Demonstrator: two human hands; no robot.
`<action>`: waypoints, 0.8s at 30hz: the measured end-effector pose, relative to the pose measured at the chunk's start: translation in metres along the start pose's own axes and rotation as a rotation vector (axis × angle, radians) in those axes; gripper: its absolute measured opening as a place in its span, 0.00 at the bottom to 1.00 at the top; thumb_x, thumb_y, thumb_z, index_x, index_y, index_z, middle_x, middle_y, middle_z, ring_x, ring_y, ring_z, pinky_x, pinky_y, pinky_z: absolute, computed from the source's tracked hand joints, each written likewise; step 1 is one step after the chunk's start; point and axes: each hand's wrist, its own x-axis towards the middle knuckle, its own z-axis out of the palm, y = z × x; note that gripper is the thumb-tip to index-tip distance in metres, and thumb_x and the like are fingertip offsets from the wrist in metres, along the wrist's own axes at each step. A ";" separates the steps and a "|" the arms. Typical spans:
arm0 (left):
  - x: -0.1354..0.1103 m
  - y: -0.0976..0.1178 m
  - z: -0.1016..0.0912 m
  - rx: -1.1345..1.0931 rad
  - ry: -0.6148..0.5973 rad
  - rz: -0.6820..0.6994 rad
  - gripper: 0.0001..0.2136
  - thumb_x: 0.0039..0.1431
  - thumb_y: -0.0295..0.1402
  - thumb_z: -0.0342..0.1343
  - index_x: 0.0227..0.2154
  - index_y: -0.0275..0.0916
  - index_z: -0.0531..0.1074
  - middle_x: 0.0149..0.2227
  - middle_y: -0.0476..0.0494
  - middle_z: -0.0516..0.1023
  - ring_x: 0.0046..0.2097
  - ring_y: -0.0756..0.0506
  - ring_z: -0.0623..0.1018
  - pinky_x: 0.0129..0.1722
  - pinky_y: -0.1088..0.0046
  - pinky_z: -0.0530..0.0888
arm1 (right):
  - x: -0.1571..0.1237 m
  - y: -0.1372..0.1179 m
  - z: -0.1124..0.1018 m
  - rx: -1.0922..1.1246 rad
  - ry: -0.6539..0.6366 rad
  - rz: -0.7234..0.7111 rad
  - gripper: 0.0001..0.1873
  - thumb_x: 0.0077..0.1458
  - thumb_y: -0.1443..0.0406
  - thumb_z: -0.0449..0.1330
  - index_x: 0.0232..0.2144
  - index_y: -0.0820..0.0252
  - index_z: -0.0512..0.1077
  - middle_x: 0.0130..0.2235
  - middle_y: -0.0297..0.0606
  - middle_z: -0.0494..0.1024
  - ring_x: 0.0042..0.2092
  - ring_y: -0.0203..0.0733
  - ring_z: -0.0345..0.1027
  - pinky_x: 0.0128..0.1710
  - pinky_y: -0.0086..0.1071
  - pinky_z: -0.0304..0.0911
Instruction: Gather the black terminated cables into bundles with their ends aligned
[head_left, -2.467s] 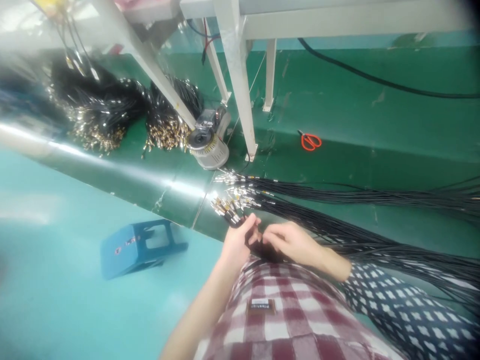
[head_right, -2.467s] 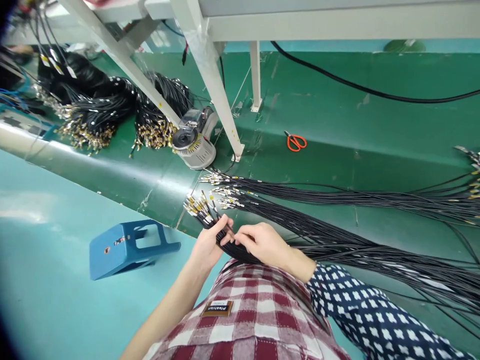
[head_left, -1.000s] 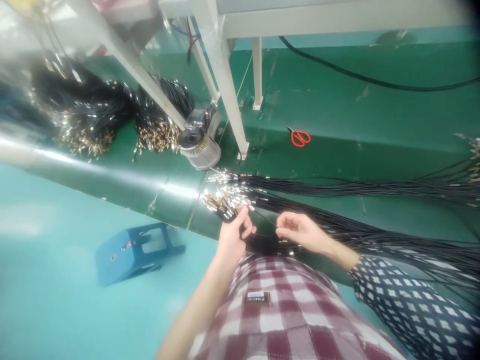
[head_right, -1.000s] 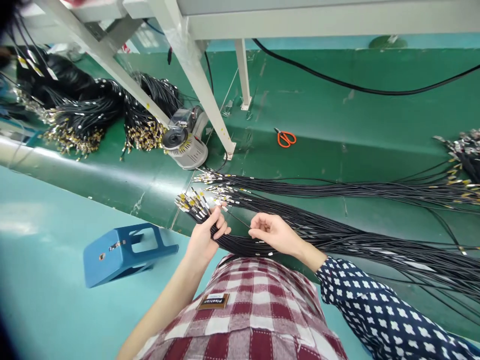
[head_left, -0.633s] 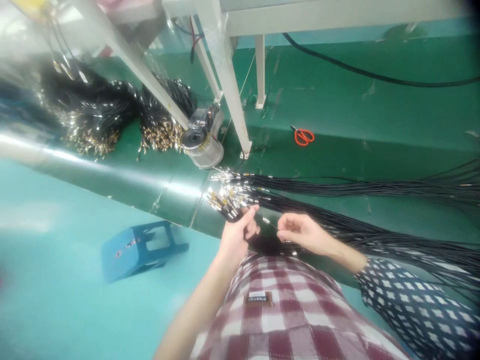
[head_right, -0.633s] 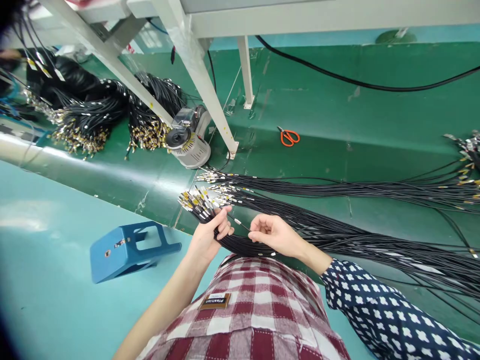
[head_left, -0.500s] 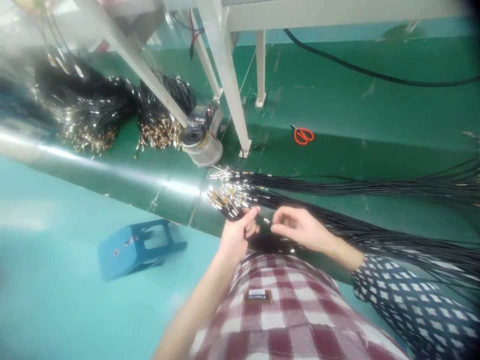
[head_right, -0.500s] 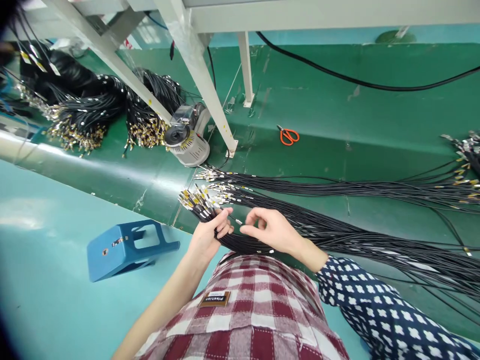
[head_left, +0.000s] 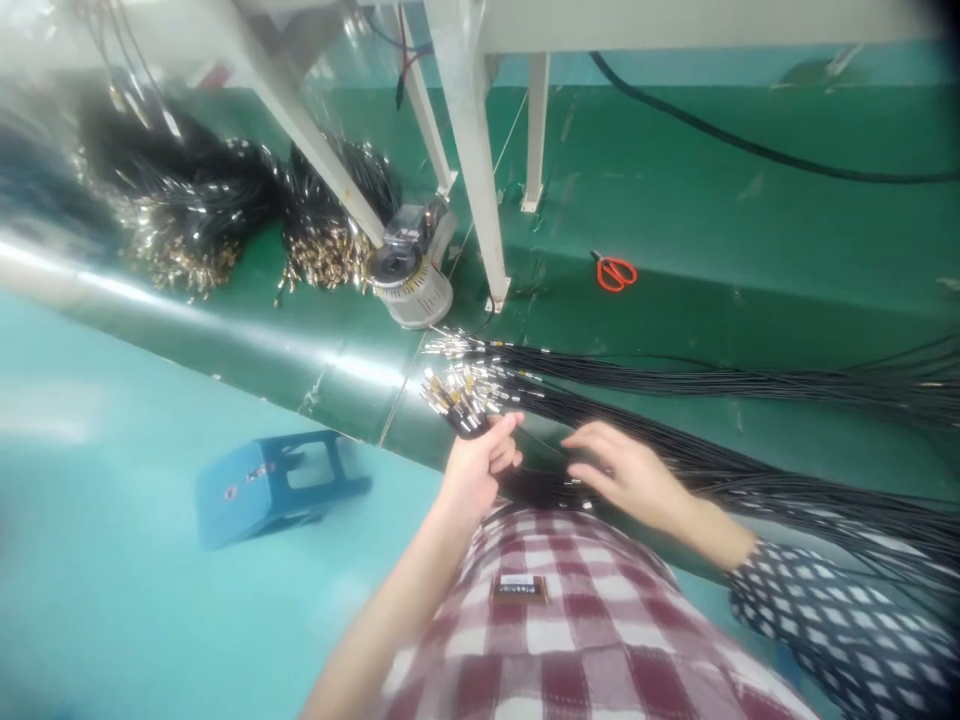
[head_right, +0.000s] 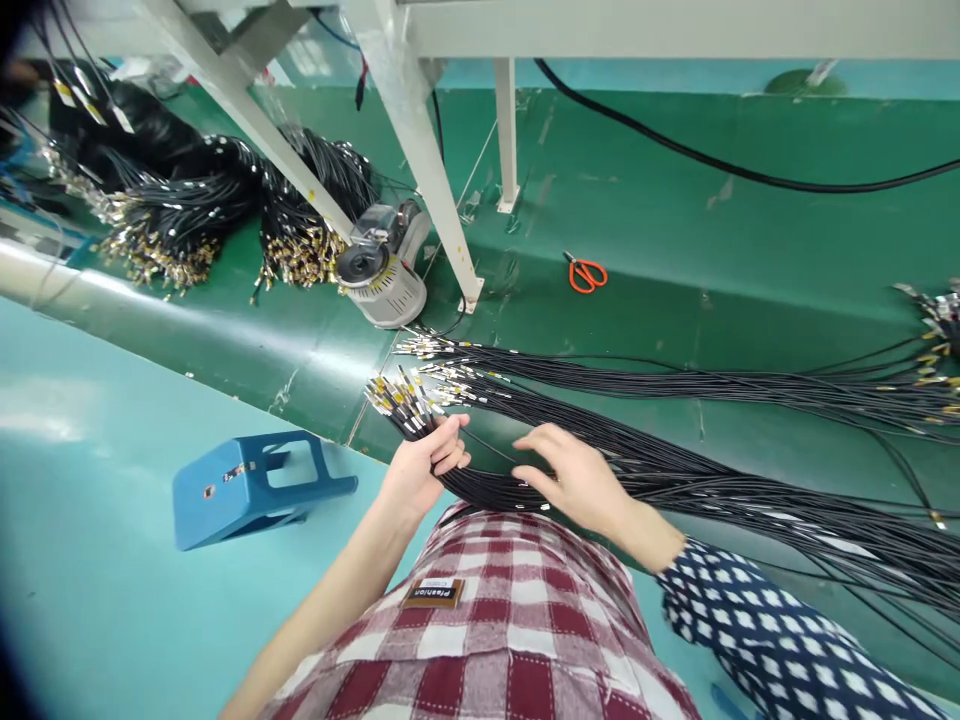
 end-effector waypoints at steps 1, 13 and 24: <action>-0.001 0.001 0.001 -0.002 0.004 0.000 0.12 0.48 0.34 0.66 0.31 0.30 0.74 0.14 0.61 0.49 0.17 0.58 0.52 0.22 0.77 0.59 | 0.011 -0.012 0.004 0.048 -0.002 -0.043 0.15 0.63 0.57 0.50 0.40 0.56 0.73 0.40 0.41 0.76 0.41 0.42 0.70 0.41 0.34 0.65; -0.003 -0.005 -0.014 -0.079 0.012 -0.027 0.18 0.50 0.42 0.63 0.17 0.34 0.66 0.24 0.49 0.68 0.20 0.56 0.61 0.24 0.75 0.64 | 0.065 -0.022 -0.003 0.215 -0.463 0.044 0.20 0.62 0.55 0.50 0.30 0.57 0.78 0.28 0.33 0.79 0.26 0.33 0.68 0.27 0.26 0.58; -0.005 -0.004 -0.015 -0.136 -0.085 -0.023 0.21 0.56 0.42 0.58 0.14 0.37 0.60 0.14 0.54 0.58 0.19 0.54 0.62 0.30 0.70 0.69 | 0.085 0.040 0.029 -0.094 0.043 0.339 0.07 0.55 0.60 0.60 0.31 0.58 0.73 0.34 0.36 0.77 0.34 0.39 0.69 0.34 0.31 0.60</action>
